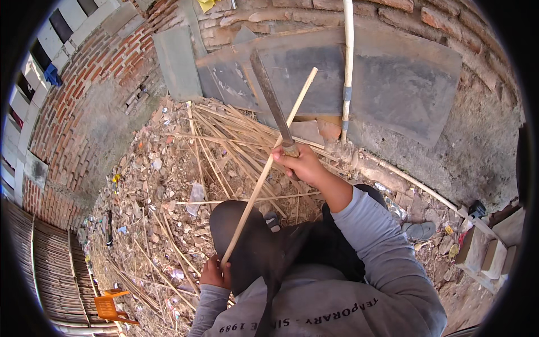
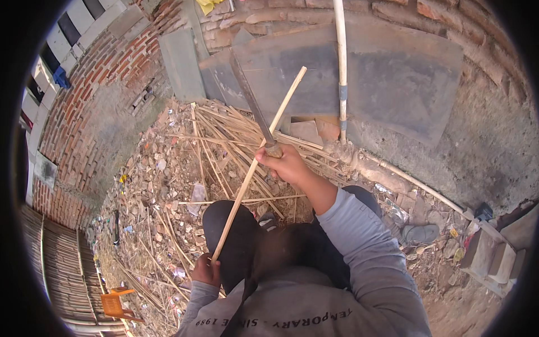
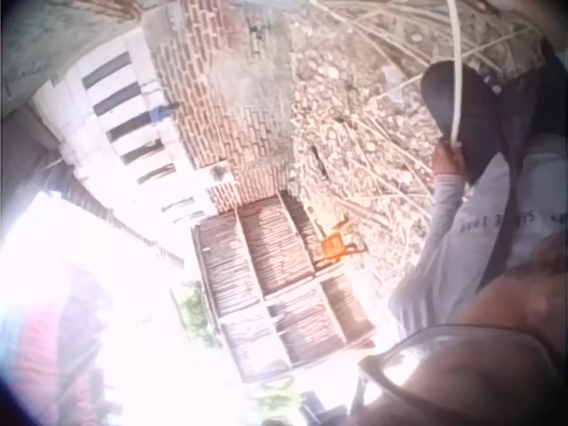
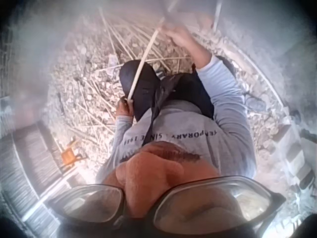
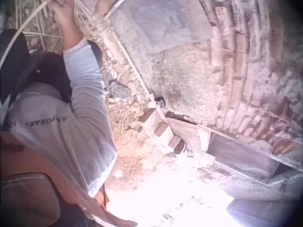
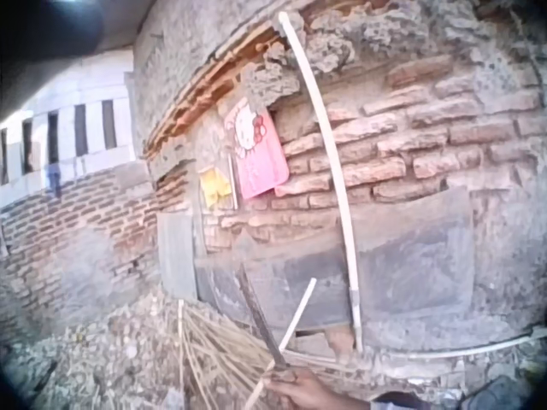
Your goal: The person scrapes a long bamboo strip with a knife while sitting on the ground, smoothing the surface and picking up other bamboo pieces from a pile.
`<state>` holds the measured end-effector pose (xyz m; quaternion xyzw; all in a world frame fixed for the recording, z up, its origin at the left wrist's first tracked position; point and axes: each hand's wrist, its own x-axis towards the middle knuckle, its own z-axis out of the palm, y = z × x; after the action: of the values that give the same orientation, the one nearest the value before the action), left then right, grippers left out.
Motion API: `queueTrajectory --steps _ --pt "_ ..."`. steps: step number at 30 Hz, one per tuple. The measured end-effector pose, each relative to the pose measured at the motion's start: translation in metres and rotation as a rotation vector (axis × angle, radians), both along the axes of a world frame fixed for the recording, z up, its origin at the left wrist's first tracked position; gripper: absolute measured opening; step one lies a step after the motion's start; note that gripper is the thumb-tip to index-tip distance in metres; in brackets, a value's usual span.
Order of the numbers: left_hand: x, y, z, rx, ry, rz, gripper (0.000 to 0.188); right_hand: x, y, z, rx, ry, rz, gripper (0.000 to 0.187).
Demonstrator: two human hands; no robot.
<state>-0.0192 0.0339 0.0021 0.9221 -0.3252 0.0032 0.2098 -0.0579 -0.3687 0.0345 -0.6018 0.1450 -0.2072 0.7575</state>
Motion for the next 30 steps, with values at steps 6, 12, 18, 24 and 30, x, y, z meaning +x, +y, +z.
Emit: queueTrajectory --steps 6,12,18,24,30 --pt "0.012 0.005 -0.024 -0.013 0.013 0.016 0.034 -0.006 -0.005 -0.006 -0.708 0.026 -0.148 0.037" --pt "0.025 0.016 -0.027 -0.009 0.250 -0.003 0.046 -0.008 -0.003 0.004 -1.219 0.394 0.192 0.035" --pt "0.033 0.016 -0.031 0.035 0.218 -0.032 0.051 0.005 0.006 -0.008 -1.188 0.428 0.315 0.035" --pt "0.031 0.010 -0.025 0.052 0.216 -0.008 0.050 0.018 -0.017 -0.018 -1.013 0.515 0.172 0.039" --pt "0.029 0.006 -0.012 0.167 0.217 0.018 0.049 0.015 0.001 -0.027 -1.137 0.601 0.444 0.032"
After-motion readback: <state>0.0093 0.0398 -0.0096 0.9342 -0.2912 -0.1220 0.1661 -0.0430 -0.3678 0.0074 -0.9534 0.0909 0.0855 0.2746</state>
